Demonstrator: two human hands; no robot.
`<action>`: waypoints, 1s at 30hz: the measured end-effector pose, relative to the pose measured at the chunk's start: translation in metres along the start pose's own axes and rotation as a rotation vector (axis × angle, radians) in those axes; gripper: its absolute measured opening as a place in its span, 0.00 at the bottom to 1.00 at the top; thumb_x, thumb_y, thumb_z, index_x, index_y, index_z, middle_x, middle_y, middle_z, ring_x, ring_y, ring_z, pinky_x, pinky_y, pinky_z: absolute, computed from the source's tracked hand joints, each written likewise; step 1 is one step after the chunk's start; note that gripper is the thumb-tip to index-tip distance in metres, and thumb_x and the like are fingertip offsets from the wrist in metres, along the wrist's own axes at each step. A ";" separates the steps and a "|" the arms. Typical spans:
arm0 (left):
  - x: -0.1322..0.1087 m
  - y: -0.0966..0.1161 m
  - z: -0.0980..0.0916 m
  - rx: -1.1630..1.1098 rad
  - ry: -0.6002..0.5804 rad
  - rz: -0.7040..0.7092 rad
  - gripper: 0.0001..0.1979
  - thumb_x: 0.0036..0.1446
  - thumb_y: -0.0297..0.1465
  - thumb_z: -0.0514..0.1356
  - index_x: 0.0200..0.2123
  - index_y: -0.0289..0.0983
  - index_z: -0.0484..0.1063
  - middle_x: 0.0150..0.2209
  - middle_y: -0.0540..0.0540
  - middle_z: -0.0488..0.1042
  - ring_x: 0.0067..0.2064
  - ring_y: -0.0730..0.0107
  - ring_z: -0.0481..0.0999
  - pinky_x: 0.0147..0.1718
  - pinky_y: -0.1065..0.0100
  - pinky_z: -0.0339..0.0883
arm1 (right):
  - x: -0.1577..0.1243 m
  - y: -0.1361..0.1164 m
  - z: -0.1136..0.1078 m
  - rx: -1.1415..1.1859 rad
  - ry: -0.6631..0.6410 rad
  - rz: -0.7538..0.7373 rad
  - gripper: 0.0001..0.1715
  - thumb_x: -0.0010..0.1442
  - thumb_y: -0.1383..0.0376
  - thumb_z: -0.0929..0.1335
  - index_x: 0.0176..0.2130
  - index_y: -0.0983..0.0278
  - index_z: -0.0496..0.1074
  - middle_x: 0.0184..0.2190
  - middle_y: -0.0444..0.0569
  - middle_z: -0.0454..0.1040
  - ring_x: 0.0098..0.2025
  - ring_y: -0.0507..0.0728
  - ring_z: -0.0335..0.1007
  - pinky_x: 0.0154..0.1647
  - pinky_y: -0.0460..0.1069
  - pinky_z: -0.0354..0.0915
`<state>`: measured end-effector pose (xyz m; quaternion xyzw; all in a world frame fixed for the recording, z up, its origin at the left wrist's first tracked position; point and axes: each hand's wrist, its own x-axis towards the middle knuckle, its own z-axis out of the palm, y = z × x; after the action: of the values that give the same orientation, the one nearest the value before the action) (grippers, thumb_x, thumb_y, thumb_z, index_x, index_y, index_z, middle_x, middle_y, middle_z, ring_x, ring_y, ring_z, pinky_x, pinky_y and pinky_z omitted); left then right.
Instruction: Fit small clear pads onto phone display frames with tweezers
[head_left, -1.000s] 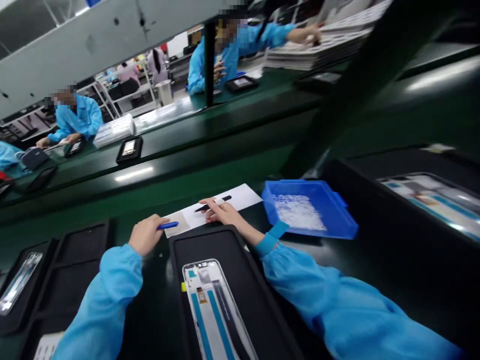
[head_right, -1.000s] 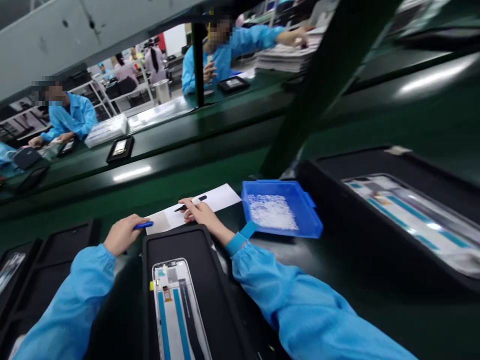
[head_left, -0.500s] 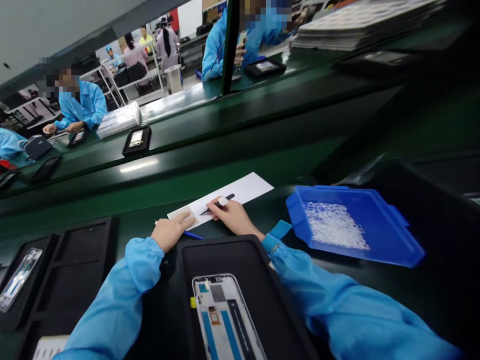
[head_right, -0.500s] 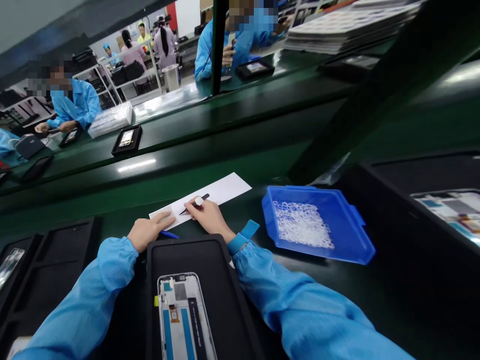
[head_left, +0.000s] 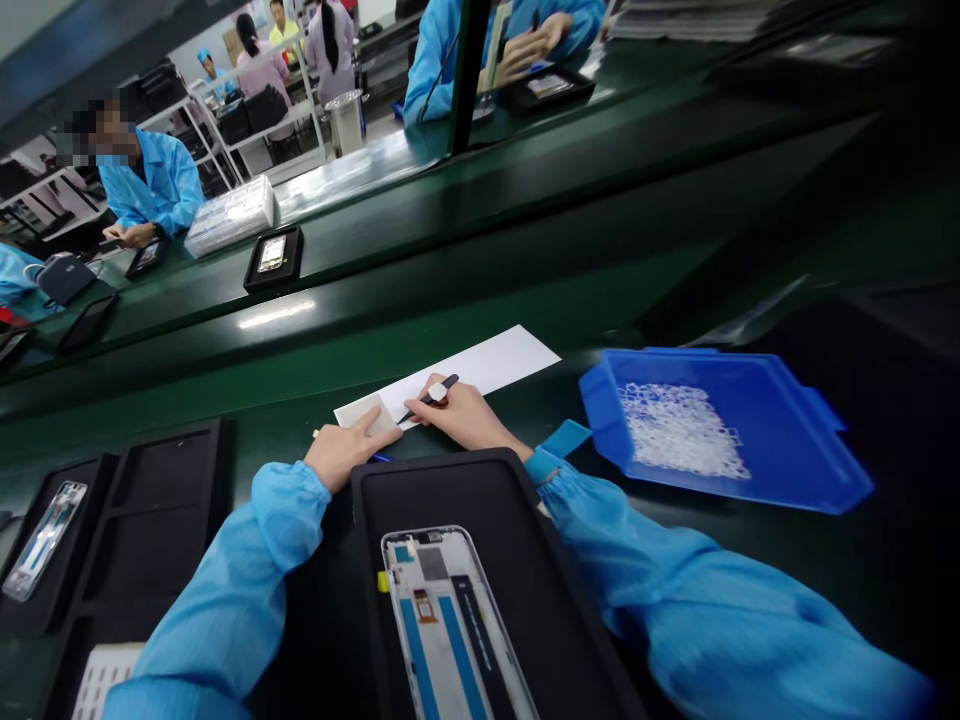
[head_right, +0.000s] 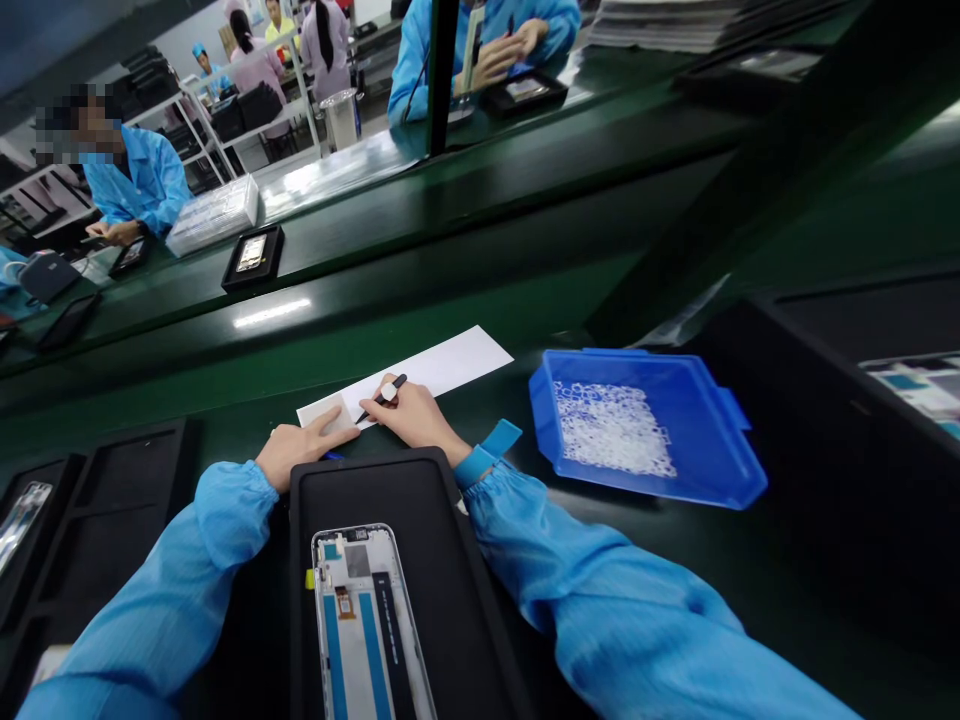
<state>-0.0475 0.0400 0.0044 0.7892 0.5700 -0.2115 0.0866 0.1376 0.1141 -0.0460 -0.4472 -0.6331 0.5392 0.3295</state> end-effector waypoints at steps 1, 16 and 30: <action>0.000 0.000 0.000 -0.010 -0.003 -0.005 0.25 0.66 0.42 0.49 0.66 0.60 0.53 0.71 0.44 0.47 0.42 0.52 0.80 0.36 0.55 0.73 | 0.000 0.000 0.001 0.010 0.000 0.004 0.10 0.52 0.63 0.72 0.27 0.62 0.67 0.21 0.45 0.76 0.26 0.56 0.75 0.31 0.48 0.67; -0.014 -0.019 -0.003 0.050 0.146 -0.077 0.31 0.64 0.23 0.46 0.66 0.54 0.55 0.71 0.45 0.45 0.42 0.56 0.80 0.39 0.55 0.74 | -0.086 -0.059 -0.045 0.277 0.308 -0.052 0.30 0.46 0.42 0.75 0.26 0.61 0.63 0.16 0.43 0.67 0.25 0.57 0.74 0.18 0.44 0.60; -0.071 0.042 -0.059 -0.809 0.083 0.106 0.13 0.60 0.36 0.57 0.29 0.35 0.75 0.22 0.53 0.66 0.25 0.75 0.64 0.26 0.73 0.56 | -0.137 -0.069 -0.007 0.023 0.126 -0.071 0.25 0.54 0.45 0.71 0.25 0.63 0.66 0.22 0.46 0.70 0.26 0.57 0.75 0.21 0.46 0.68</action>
<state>-0.0131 -0.0129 0.0831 0.7276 0.5687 0.0668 0.3776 0.1819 -0.0107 0.0322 -0.4537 -0.6202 0.5053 0.3926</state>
